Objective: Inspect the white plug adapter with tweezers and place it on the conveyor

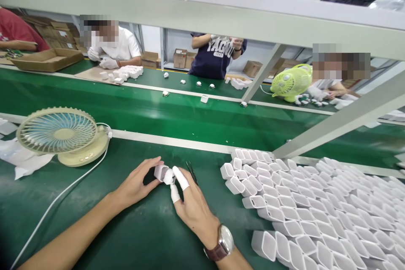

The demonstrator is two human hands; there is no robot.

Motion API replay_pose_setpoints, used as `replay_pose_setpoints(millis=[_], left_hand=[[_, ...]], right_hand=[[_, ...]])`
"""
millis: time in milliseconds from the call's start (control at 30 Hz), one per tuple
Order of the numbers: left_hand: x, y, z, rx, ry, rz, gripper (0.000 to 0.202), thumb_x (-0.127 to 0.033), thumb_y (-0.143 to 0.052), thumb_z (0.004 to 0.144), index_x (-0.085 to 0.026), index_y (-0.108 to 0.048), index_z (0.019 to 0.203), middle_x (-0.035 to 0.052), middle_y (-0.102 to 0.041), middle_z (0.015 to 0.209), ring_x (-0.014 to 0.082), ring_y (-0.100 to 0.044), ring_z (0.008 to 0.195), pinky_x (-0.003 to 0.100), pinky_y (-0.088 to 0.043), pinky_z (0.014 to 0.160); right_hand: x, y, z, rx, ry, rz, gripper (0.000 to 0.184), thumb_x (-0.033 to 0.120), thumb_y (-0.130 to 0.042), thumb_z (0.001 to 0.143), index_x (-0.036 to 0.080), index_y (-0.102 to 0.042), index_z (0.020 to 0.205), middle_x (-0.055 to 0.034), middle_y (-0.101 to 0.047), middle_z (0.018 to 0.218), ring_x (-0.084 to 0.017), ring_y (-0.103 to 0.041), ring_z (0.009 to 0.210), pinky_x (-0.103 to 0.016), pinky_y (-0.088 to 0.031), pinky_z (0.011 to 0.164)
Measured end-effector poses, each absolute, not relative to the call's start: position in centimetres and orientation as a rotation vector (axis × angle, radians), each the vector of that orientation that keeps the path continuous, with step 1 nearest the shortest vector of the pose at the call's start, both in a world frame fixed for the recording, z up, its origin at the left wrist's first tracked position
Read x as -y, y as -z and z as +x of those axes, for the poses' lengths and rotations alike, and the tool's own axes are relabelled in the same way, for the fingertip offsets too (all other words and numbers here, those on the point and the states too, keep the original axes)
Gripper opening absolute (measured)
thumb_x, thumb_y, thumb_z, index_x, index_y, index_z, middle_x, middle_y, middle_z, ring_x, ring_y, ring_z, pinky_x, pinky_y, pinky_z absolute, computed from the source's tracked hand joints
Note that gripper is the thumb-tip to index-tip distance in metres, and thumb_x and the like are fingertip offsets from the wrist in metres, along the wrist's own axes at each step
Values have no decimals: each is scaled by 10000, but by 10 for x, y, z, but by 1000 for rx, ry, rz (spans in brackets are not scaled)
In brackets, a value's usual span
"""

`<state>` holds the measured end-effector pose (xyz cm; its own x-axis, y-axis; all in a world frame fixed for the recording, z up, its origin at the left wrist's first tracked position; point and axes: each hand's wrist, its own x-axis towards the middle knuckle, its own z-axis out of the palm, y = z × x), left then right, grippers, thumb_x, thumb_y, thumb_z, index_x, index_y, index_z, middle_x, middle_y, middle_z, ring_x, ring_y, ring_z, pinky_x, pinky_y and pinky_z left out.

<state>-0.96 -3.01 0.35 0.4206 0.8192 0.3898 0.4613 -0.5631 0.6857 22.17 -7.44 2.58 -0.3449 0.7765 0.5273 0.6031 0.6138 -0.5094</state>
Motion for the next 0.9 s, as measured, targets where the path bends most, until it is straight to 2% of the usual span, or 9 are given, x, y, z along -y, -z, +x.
replay_pose_setpoints(millis=[400,733,900], left_hand=[[29,0,-10,-1028,-991,2258,592,-308,-619,1002,-297,-361,1535,101,-649,1365,263,-628,1286,485,-538,1102],[32,-2,-6,-999,-992,2221,582,-301,-639,990,-297,-391,1517,91,-660,1366,255,-630,1294,455,-531,1110],[37,-2,-6,-1018,-823,2117,591,-331,-616,1002,-299,-367,1536,95,-597,1478,257,-595,1349,456,-514,1128]], right_hand=[[75,-30,223,2138,-146,-1051,710,114,-507,1007,227,-202,1639,-173,-606,1405,-291,-632,1285,-448,-601,1031],[72,-27,221,2142,-254,-1037,716,115,-524,1003,265,-217,1633,-158,-616,1393,-289,-640,1265,-479,-602,1027],[70,-25,222,2128,-396,-1066,686,184,-563,1004,262,-263,1616,-153,-548,1498,-291,-552,1379,-507,-532,1119]])
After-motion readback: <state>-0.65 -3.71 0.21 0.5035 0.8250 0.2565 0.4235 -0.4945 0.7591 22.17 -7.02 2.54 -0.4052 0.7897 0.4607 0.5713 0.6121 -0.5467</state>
